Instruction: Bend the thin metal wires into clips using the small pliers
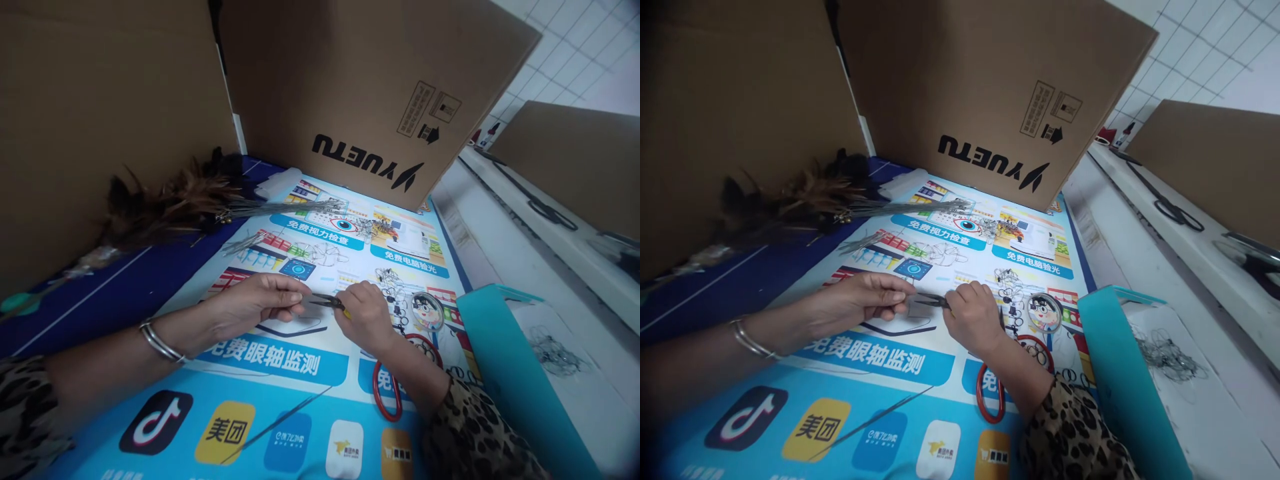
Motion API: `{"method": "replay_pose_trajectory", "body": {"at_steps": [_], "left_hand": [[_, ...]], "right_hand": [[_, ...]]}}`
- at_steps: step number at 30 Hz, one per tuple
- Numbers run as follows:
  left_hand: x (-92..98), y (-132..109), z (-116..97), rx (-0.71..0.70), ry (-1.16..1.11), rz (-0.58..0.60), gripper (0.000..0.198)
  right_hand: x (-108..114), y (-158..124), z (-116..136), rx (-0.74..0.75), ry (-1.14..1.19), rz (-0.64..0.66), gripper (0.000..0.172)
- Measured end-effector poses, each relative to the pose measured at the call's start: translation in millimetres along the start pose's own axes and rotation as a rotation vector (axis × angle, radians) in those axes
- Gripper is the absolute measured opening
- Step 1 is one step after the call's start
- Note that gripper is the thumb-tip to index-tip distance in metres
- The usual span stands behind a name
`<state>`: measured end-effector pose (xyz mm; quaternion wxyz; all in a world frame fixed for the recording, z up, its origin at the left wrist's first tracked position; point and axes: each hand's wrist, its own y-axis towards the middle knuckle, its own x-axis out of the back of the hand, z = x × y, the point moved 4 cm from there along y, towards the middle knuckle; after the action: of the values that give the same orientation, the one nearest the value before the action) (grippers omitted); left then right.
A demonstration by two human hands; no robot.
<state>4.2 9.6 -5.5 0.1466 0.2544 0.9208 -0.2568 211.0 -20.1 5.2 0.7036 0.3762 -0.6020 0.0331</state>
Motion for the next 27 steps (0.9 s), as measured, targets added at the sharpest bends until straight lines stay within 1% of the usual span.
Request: {"method": "replay_pose_trajectory", "body": {"at_steps": [9, 11, 15, 17, 21, 27], "left_hand": [[6.4, 3.4, 8.1, 0.043, 0.032, 0.014, 0.033], [6.1, 3.3, 8.9, 0.028, 0.041, 0.038, 0.030], [2.2, 2.2, 8.0, -0.005, 0.056, 0.121, 0.020], [0.6, 1.6, 5.8, -0.030, 0.062, 0.139, 0.017], [0.1, 1.7, 2.6, -0.044, 0.061, 0.117, 0.016], [-1.0, 1.4, -1.0, -0.045, 0.064, 0.029, 0.020]], "right_hand": [[1.4, 1.5, 1.4, -0.006, 0.001, -0.001, 0.009], [1.3, 1.5, 1.6, -0.006, 0.002, 0.003, 0.009], [0.8, 1.3, 1.5, -0.004, 0.005, 0.015, 0.008], [1.0, 1.4, 1.3, -0.007, 0.002, 0.011, 0.008], [2.5, 1.7, 1.2, -0.019, -0.013, -0.023, 0.008], [3.6, 1.0, 1.9, -0.002, -0.008, -0.062, 0.008]]}}
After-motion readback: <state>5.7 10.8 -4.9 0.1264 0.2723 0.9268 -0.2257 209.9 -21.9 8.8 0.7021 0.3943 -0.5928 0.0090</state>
